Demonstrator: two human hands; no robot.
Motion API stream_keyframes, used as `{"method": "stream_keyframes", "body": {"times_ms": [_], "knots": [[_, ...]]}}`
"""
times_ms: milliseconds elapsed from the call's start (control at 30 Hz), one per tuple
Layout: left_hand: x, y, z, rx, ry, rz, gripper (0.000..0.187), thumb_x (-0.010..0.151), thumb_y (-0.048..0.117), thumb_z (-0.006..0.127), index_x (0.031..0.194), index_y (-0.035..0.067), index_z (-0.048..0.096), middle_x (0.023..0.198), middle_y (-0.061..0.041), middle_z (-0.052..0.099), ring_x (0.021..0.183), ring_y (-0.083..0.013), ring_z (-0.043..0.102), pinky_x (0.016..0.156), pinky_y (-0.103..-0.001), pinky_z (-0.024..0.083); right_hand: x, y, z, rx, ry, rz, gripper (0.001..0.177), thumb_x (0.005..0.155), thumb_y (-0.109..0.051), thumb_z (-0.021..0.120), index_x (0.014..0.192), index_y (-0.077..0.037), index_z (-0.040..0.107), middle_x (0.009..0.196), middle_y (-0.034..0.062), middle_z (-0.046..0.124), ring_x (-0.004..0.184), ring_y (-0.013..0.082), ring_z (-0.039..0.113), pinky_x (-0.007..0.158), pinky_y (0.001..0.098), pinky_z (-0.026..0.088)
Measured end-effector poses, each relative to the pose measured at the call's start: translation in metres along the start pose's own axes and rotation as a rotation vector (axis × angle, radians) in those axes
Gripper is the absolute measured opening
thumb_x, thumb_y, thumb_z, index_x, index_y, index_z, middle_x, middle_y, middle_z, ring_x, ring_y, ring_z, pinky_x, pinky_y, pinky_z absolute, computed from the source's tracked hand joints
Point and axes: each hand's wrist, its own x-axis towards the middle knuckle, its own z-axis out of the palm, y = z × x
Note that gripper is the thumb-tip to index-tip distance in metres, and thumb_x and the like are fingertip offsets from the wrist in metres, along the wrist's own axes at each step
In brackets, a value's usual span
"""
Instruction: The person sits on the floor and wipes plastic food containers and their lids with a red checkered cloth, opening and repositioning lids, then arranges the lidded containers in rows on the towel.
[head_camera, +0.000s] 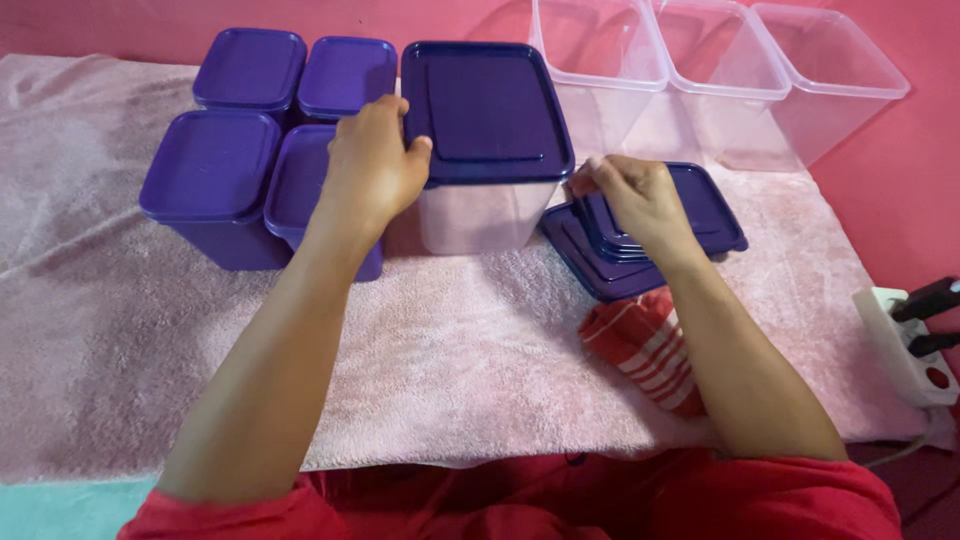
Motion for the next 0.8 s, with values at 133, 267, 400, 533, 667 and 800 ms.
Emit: {"method": "stream_keyframes", "body": {"times_ms": [133, 267, 400, 533, 667, 800], "knots": [[-0.023, 0.02, -0.024, -0.086, -0.107, -0.098, 0.047, 0.085, 0.025, 0.077, 0.126, 0.005, 0.066, 0.102, -0.018, 0.074, 0.101, -0.0377, 0.069, 0.091, -0.049, 0.053, -0.007, -0.019, 0.0, 0.324, -0.015, 0.183, 0.035, 0.107, -0.031, 0.057, 0.09, -0.003, 0.071, 0.077, 0.0001, 0.068, 0.069, 0.0096, 0.067, 0.067, 0.0233, 0.056], [-0.041, 0.03, -0.044, -0.131, -0.149, -0.064, 0.048, 0.082, 0.024, 0.078, 0.125, 0.005, 0.067, 0.092, -0.015, 0.076, 0.09, -0.0337, 0.073, 0.085, -0.045, 0.056, -0.017, -0.032, 0.004, 0.318, -0.056, 0.242, 0.029, 0.103, -0.029, 0.068, 0.086, -0.005, 0.069, 0.071, -0.003, 0.061, 0.064, 0.0075, 0.06, 0.061, 0.022, 0.049], [-0.046, 0.035, -0.052, -0.091, -0.172, -0.043, 0.045, 0.082, 0.023, 0.079, 0.121, 0.004, 0.069, 0.089, -0.015, 0.074, 0.086, -0.0346, 0.073, 0.081, -0.046, 0.055, -0.026, -0.033, 0.005, 0.441, -0.066, 0.397, 0.026, 0.1, -0.03, 0.071, 0.084, -0.009, 0.069, 0.068, -0.0028, 0.06, 0.059, 0.0088, 0.059, 0.055, 0.0223, 0.045], [-0.041, 0.036, -0.05, 0.007, -0.216, -0.019, 0.035, 0.084, 0.023, 0.08, 0.11, 0.001, 0.071, 0.089, -0.016, 0.074, 0.088, -0.0372, 0.071, 0.08, -0.05, 0.054, -0.028, -0.035, 0.005, 0.586, -0.09, 0.442, 0.025, 0.097, -0.03, 0.072, 0.083, -0.01, 0.069, 0.069, -0.0029, 0.061, 0.059, 0.0096, 0.061, 0.056, 0.0263, 0.053], [-0.019, 0.021, -0.042, 0.081, -0.187, 0.09, 0.041, 0.081, 0.032, 0.081, 0.105, 0.001, 0.071, 0.089, -0.017, 0.073, 0.088, -0.039, 0.07, 0.081, -0.052, 0.054, -0.016, -0.041, -0.007, 0.423, -0.146, 0.478, 0.034, 0.097, -0.041, 0.066, 0.084, -0.009, 0.068, 0.067, -0.001, 0.063, 0.058, 0.0121, 0.064, 0.056, 0.0282, 0.054], [0.036, 0.005, -0.015, 0.08, 0.133, 0.262, 0.041, 0.091, 0.04, 0.076, 0.105, 0.001, 0.072, 0.103, -0.019, 0.073, 0.097, -0.043, 0.067, 0.082, -0.056, 0.052, 0.023, -0.039, -0.016, 0.361, -0.007, 0.475, 0.044, 0.102, -0.05, 0.057, 0.089, -0.009, 0.066, 0.07, 0.0006, 0.063, 0.058, 0.0135, 0.062, 0.053, 0.0281, 0.053]]}}
